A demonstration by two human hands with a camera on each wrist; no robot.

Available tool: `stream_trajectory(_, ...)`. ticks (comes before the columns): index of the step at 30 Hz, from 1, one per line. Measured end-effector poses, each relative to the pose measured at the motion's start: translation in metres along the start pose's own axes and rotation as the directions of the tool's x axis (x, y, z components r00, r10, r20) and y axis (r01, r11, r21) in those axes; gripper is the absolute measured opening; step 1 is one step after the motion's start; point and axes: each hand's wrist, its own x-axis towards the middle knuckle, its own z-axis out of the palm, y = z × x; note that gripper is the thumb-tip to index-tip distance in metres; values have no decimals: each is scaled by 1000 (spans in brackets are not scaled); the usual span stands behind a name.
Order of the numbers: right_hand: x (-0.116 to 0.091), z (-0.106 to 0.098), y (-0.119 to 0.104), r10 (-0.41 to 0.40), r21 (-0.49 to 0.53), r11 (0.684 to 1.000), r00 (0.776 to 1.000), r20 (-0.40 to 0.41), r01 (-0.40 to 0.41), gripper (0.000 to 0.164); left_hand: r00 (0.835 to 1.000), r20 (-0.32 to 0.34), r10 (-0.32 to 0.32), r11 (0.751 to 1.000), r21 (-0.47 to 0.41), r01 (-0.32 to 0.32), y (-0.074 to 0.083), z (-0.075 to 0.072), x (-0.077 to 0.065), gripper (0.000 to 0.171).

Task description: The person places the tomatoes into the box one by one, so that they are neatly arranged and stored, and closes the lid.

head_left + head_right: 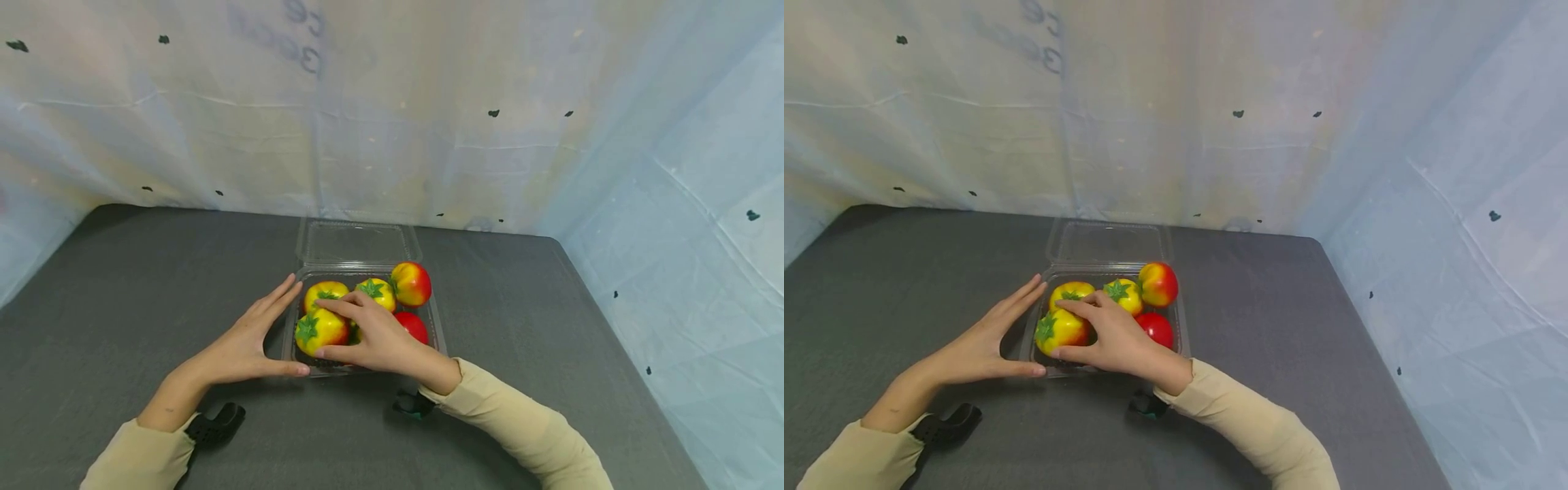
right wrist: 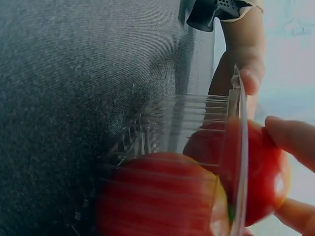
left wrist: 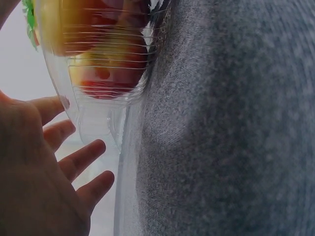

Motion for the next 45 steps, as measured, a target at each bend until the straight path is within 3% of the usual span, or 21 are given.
stream_trajectory(8,2,4,1,-25,-125,991,994,102,38,71,1000,4,-8,1000,8,8,0,0,-1,117)
stream_trajectory(12,0,6,4,-8,-110,994,994,108,19,72,1000,3,-9,1000,10,9,0,-1,-2,117)
stream_trajectory(22,-10,-12,10,-71,74,995,997,-10,72,57,1000,4,-2,1000,-4,2,-1,-1,-2,116)
stream_trajectory(28,-21,-38,26,-15,214,976,989,-148,47,48,1000,1,3,1000,-15,-3,-1,0,-2,117)
stream_trajectory(33,-30,-59,42,59,301,953,964,-259,23,42,1000,-1,7,1000,-12,-7,-2,0,-2,117)
stream_trajectory(39,-34,-78,62,145,337,941,911,-386,-7,35,1000,5,-4,1000,-14,4,-2,-2,-3,116)
stream_trajectory(45,-33,-84,81,320,463,880,857,-404,-110,35,1000,9,-15,1000,-16,15,-1,-3,-3,116)
